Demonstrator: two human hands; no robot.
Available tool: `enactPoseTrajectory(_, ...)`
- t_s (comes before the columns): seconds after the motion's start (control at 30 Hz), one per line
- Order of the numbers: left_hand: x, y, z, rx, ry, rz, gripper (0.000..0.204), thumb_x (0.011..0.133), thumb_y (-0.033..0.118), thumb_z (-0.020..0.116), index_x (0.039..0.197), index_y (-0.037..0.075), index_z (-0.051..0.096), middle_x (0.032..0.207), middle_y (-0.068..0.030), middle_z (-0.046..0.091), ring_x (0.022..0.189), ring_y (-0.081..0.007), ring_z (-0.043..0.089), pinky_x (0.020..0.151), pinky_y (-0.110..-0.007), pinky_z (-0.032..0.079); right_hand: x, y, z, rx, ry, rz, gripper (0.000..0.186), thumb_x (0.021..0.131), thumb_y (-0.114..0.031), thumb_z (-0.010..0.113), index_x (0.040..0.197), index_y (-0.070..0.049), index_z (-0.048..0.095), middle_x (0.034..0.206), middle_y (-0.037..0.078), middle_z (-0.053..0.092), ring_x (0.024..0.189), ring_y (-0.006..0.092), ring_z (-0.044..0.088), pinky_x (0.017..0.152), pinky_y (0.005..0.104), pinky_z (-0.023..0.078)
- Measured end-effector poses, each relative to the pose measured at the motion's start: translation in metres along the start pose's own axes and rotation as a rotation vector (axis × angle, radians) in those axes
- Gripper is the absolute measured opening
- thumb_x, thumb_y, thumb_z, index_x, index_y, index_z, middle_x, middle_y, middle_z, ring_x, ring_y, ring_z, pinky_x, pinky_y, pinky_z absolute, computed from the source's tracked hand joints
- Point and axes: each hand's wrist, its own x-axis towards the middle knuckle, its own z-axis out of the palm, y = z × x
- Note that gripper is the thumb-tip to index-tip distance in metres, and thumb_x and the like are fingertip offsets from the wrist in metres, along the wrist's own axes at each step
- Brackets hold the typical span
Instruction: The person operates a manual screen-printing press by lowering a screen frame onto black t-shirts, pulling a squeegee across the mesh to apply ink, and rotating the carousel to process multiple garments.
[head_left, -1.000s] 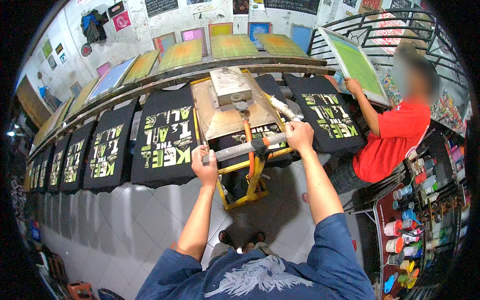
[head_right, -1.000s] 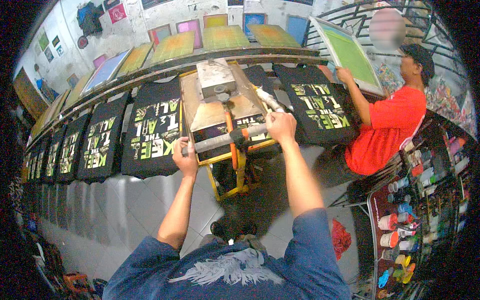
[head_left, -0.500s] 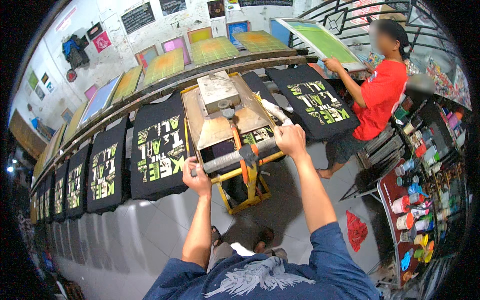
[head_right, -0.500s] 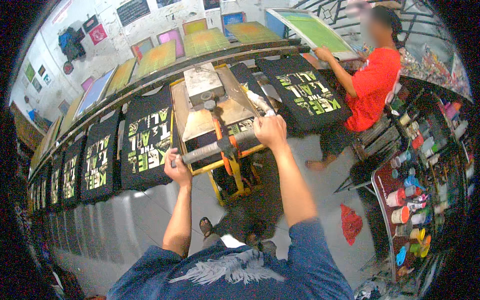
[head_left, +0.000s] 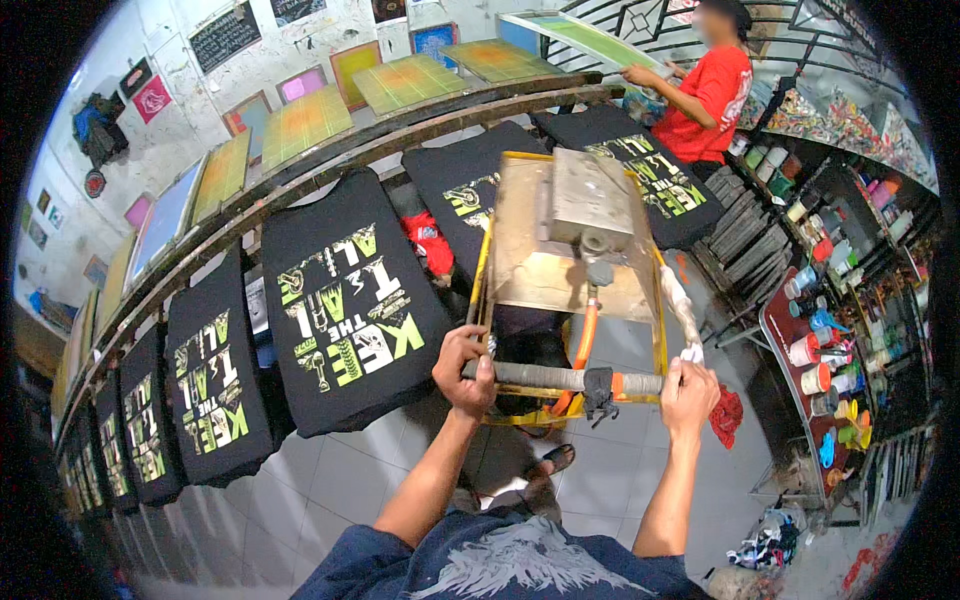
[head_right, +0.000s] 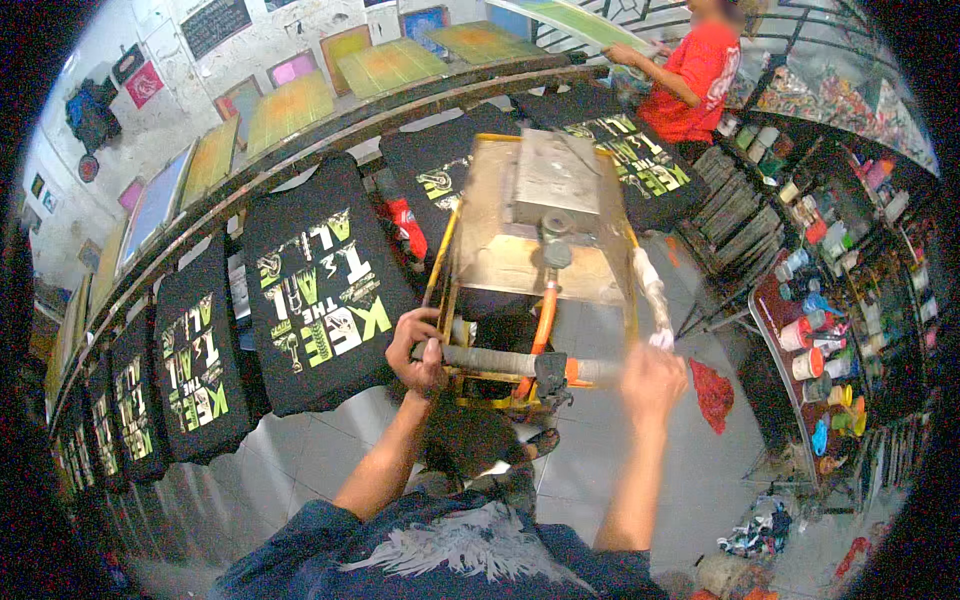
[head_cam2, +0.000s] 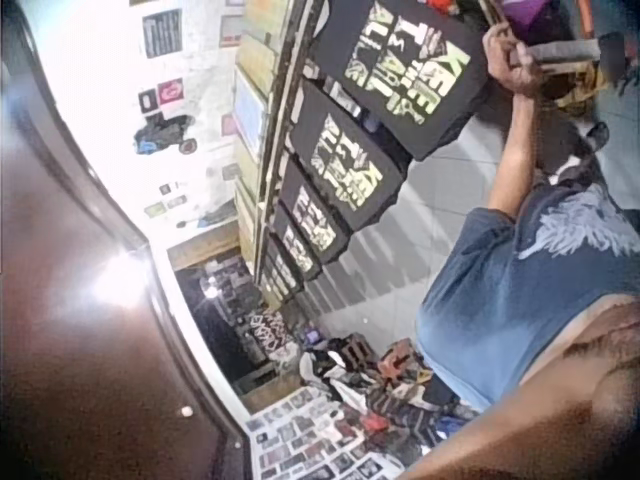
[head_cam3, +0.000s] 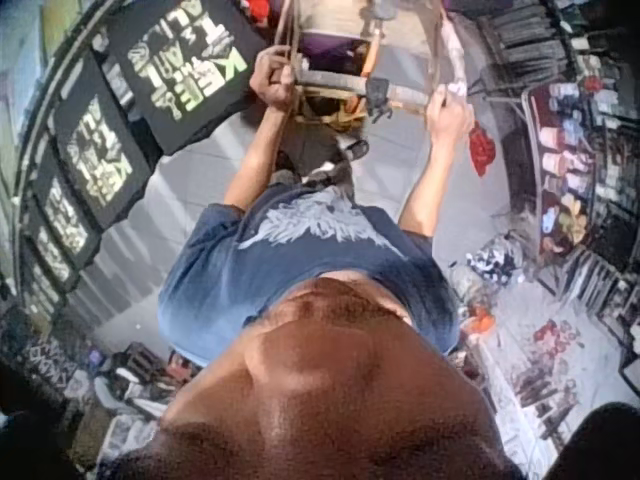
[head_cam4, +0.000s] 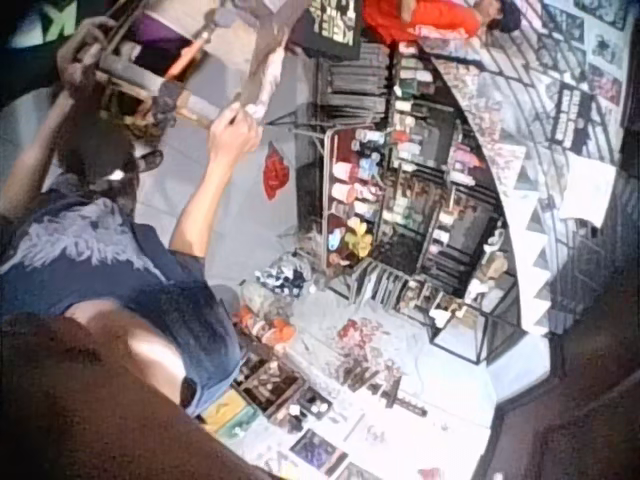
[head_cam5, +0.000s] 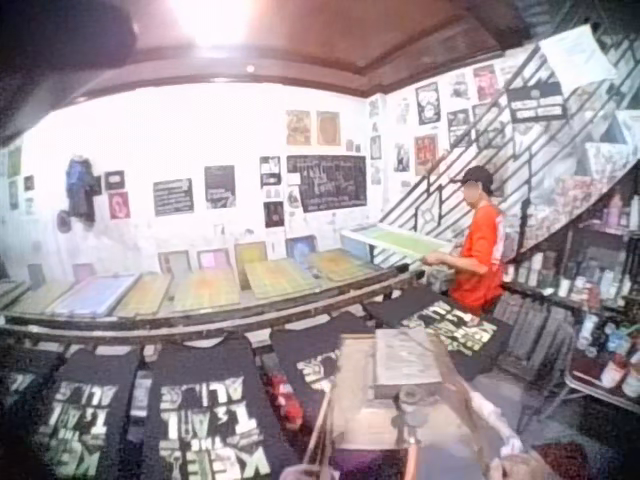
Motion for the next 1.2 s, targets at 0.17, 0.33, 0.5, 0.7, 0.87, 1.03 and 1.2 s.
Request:
enactPoseTrajectory(0.17,0.015,-0.02,-0.007,-0.106,-0.084,-0.003,0.033,0.089,0.026,0.063,0.069,0.001,0.053,0.074,-0.0126,0.065,0.089,-0.0351,0.072,0.079,-0.042,0.054,-0.037,-0.032,-0.016,-0.042,0.088,0.118,0.031,0.094,-0.024,0.061,0.073,-0.004,0.071,0.074,0.019,0.069,0.071,0.041,0.066,0.069,0.0524,0.049)
enactPoseTrajectory(0.33,0.032,-0.046,-0.027,-0.137,-0.077,-0.031,0.038,0.089,0.031,0.061,0.072,-0.002,0.061,0.08,-0.0177,0.068,0.087,-0.0332,0.072,0.078,-0.039,0.053,-0.046,-0.086,-0.022,-0.043,0.08,0.147,0.044,0.098,-0.032,0.063,0.067,-0.001,0.059,0.067,0.02,0.061,0.066,0.041,0.059,0.064,0.0523,0.042)
enactPoseTrajectory(0.5,0.07,-0.1,-0.072,-0.201,-0.166,-0.189,0.055,0.093,0.047,0.058,0.071,-0.004,0.061,0.096,-0.0188,0.076,0.091,-0.0225,0.07,0.074,-0.034,0.052,-0.066,-0.148,-0.018,0.098,-0.037,0.062,0.04,0.095,-0.035,0.068,0.072,-0.003,0.059,0.066,0.018,0.061,0.064,0.0411,0.06,0.061,0.0526,0.044)
enactPoseTrajectory(0.7,0.121,-0.132,-0.12,-0.286,-0.171,-0.299,0.035,0.096,0.03,0.046,0.069,0.008,0.045,0.112,-0.0244,0.075,0.091,-0.0254,0.069,0.074,-0.033,0.055,-0.077,-0.223,-0.027,0.24,-0.302,-0.139,0.042,0.096,-0.044,0.067,0.1,-0.002,0.065,0.08,0.018,0.067,0.074,0.0382,0.07,0.065,0.0489,0.055)
enactPoseTrajectory(0.87,0.13,-0.147,-0.144,-0.347,-0.095,-0.489,0.034,0.096,0.02,0.047,0.091,-0.003,0.072,0.122,-0.0233,0.073,0.091,-0.0189,0.068,0.077,-0.03,0.053,-0.074,-0.244,-0.033,0.327,-0.409,-0.289,0.052,0.095,-0.041,0.07,0.128,-0.001,0.065,0.084,0.017,0.07,0.069,0.0352,0.071,0.061,0.0457,0.058)
enactPoseTrajectory(1.03,0.135,-0.139,-0.141,-0.216,-0.213,-0.426,0.043,0.096,0.022,0.044,0.107,-0.005,0.074,0.124,-0.0186,0.073,0.115,-0.0242,0.068,0.096,-0.034,0.05,-0.078,-0.231,-0.006,0.422,-0.165,-0.258,0.041,0.091,-0.037,0.075,0.118,-0.006,0.072,0.08,0.012,0.073,0.061,0.0316,0.071,0.055,0.0424,0.056)
enactPoseTrajectory(1.2,0.131,-0.121,-0.155,-0.094,-0.291,-0.377,0.051,0.096,0.03,0.042,0.118,-0.002,0.075,0.123,-0.0135,0.075,0.117,-0.0242,0.066,0.104,-0.035,0.044,-0.09,-0.236,-0.004,0.399,0.011,-0.168,0.026,0.088,-0.034,0.078,0.096,-0.009,0.078,0.074,0.01,0.074,0.058,0.0283,0.071,0.054,0.0392,0.056)
